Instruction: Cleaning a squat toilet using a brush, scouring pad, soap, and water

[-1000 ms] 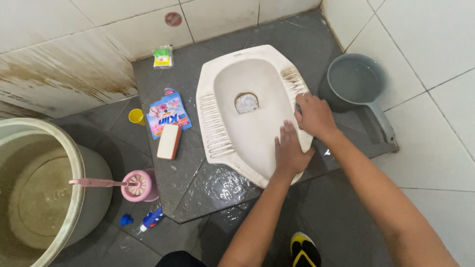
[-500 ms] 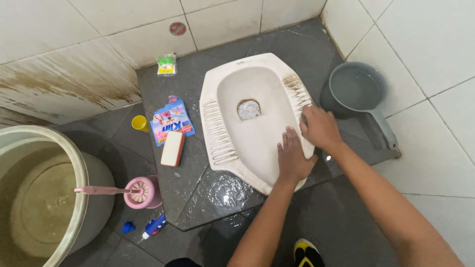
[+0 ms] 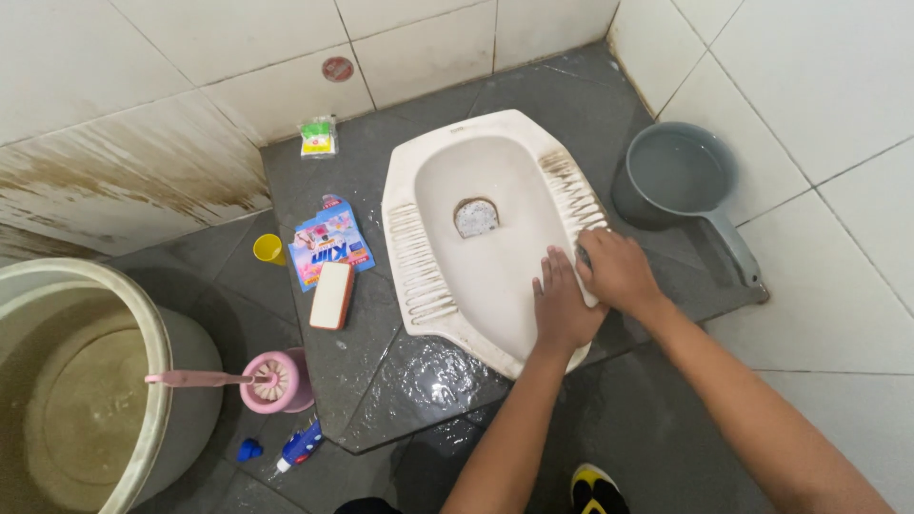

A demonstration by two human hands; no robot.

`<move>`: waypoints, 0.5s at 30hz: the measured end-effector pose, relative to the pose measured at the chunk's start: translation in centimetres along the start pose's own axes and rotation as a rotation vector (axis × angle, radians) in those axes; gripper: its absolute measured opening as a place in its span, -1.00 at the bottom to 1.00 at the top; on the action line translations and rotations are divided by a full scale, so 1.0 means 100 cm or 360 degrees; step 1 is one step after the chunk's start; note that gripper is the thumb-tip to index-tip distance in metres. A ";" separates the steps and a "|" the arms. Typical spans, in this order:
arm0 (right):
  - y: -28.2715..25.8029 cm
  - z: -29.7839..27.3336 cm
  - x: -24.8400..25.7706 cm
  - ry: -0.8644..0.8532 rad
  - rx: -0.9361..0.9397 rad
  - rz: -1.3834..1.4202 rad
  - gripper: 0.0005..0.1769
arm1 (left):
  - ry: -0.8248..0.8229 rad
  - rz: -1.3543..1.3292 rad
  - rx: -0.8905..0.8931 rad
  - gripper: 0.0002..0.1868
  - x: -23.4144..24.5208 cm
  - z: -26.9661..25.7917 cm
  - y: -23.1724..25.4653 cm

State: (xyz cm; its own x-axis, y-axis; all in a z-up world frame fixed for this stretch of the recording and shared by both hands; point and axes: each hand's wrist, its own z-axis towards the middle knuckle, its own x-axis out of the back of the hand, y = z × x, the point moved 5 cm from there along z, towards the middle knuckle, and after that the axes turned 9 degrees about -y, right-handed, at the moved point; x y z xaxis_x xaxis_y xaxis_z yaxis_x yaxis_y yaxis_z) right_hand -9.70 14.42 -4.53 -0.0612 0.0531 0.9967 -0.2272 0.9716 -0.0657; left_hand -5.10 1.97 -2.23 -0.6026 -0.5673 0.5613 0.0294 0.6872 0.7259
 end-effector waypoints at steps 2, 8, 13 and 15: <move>0.005 0.024 0.012 0.0035 -0.0024 0.0029 -0.67 | 0.0006 0.0021 -0.0001 0.19 0.000 0.001 -0.001; 0.004 0.028 0.030 0.0040 -0.0200 0.0093 -0.71 | 0.0025 0.0094 -0.0012 0.16 -0.001 -0.002 0.002; -0.004 -0.021 0.015 -0.0071 -0.0059 0.0115 -0.67 | 0.0044 0.0097 -0.0019 0.20 -0.005 0.004 -0.002; -0.007 -0.024 0.011 0.0014 -0.0032 0.0033 -0.68 | 0.0066 0.0058 0.0002 0.15 -0.005 0.006 -0.003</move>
State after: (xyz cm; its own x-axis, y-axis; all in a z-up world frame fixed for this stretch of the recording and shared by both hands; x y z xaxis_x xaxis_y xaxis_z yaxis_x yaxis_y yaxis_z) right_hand -7.32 14.37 -3.27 -0.0572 0.0750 0.9955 -0.2067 0.9747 -0.0854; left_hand -5.28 2.24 -2.96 -0.5674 -0.5601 0.6036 0.0497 0.7084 0.7041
